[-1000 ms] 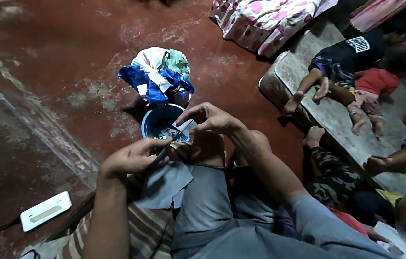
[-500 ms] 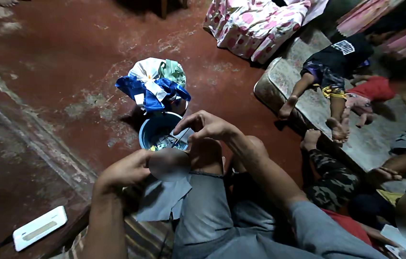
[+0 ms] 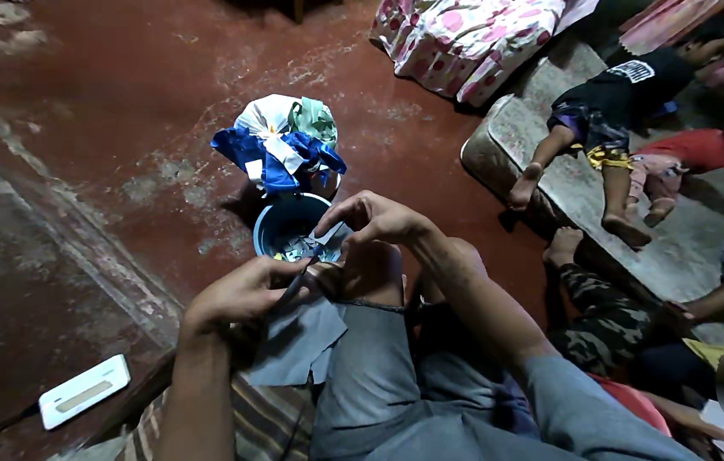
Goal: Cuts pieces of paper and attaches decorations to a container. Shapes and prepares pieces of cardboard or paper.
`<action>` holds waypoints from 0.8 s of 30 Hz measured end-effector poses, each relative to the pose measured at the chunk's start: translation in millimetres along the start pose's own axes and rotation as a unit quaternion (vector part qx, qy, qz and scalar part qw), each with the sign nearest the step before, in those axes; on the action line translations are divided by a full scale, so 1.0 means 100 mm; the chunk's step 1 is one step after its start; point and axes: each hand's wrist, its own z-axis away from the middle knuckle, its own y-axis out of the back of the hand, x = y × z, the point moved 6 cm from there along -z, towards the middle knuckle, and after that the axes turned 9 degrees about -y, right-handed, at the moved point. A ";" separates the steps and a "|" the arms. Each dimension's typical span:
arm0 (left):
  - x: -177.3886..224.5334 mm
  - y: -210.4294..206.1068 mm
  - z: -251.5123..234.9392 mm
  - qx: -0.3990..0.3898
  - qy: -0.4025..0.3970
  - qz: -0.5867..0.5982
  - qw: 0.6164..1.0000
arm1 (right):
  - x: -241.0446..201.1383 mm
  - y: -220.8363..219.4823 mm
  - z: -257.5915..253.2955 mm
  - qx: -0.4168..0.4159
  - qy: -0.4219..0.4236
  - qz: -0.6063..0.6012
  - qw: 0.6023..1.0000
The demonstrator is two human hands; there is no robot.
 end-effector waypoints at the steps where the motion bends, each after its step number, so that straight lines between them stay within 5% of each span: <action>1: 0.01 -0.01 -0.01 -0.002 -0.006 0.001 1.000 | 0.02 -0.01 -0.01 -0.005 -0.002 0.002 1.000; 17: -0.06 0.02 0.00 0.033 -0.019 0.084 0.996 | 0.14 0.04 -0.21 -0.075 0.001 -0.053 0.996; 24: -0.05 0.07 -0.06 0.047 -0.051 0.015 0.997 | 0.21 0.07 -0.28 -0.089 -0.016 -0.072 0.993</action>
